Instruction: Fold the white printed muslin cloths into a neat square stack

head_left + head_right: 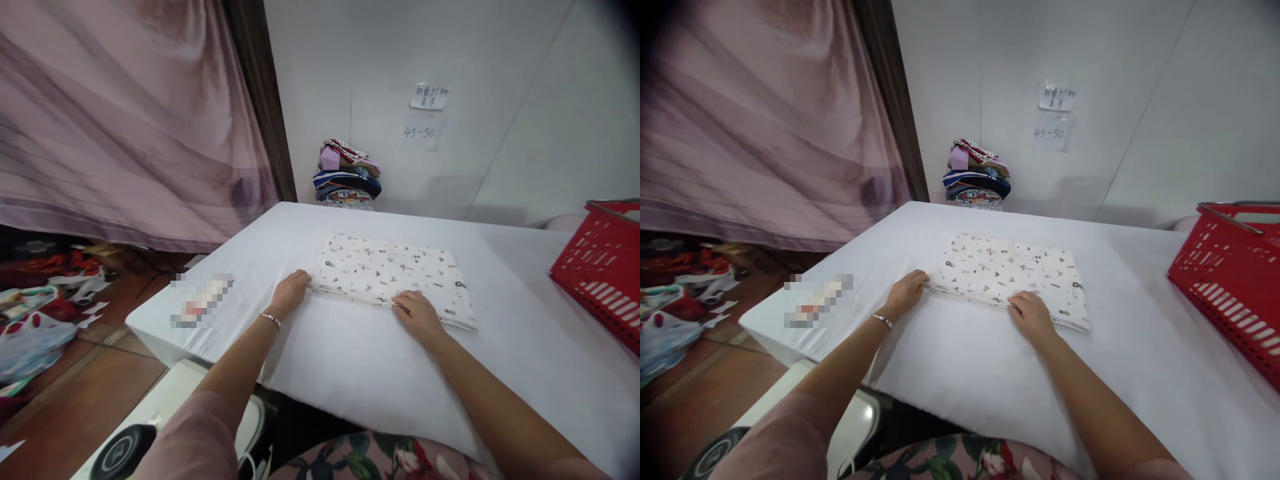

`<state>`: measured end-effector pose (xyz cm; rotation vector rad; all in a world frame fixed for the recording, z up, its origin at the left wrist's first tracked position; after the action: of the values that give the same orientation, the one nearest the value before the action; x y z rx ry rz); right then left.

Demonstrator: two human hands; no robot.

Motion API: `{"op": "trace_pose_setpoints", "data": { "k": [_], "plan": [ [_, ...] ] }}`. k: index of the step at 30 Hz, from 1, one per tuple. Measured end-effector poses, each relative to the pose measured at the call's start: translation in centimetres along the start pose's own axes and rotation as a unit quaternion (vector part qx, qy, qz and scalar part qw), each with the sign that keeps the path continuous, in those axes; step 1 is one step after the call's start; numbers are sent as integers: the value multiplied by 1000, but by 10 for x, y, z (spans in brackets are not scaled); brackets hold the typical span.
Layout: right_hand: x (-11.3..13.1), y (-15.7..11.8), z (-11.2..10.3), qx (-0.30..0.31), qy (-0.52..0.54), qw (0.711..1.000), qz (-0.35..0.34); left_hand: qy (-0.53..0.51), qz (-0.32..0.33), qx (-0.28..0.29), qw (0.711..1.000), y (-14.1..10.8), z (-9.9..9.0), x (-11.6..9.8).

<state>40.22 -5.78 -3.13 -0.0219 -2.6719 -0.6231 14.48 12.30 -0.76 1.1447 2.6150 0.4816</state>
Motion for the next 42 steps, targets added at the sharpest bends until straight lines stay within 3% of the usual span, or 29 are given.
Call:
{"op": "trace_pose_setpoints", "data": {
  "k": [4, 8, 12, 16, 18, 21, 23, 27, 32, 37, 40, 42],
  "plan": [
    [1, 3, 0, -10, 5, 1000, -7, -12, 21, -48, 999, 8, -14, -28],
    [2, 5, 1, -25, 3, 1000, -11, -7, 96, -23, 995, 10, 4, -63],
    [6, 5, 1, -16, 3, 1000, -22, 8, 68, 19, 997, 9, 36, -54],
    [-5, -9, -21, -12, 28, 999, -39, 12, 68, 28, 997, 10, 45, -45],
    [-30, -26, -48, -63, 36, 997, 18, 12, 70, 28, 997, 11, 45, -45],
    [-82, -66, -91, -164, 52, 969, 175, 13, 73, 26, 997, 11, 43, -46],
    [-104, -90, -105, -169, 65, 950, 256, 14, 73, 23, 997, 11, 43, -47],
    [-107, -109, -105, -103, 70, 942, 312, 14, 75, 20, 997, 11, 42, -48],
    [-90, -99, -95, -56, 24, 955, 291, 13, 73, 23, 997, 11, 41, -49],
    [-101, -96, -87, -16, 6, 942, 335, 22, 76, 21, 997, 11, 40, -50],
    [-110, -90, -88, -22, 15, 936, 351, 21, 73, 24, 997, 11, 41, -49],
    [-112, -83, -96, -71, 39, 939, 335, 18, 70, 27, 997, 11, 41, -48]
  ]
}}
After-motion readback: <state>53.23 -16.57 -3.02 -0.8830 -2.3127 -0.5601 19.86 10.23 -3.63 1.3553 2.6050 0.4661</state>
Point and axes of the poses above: each hand's wrist, its own y-axis towards the middle knuckle, its own z-axis out of the palm, x = y × z, the point moved 8 cm from there along y, towards the middle knuckle, and after that the axes turned 1 degree about y, right-handed, at the moved point
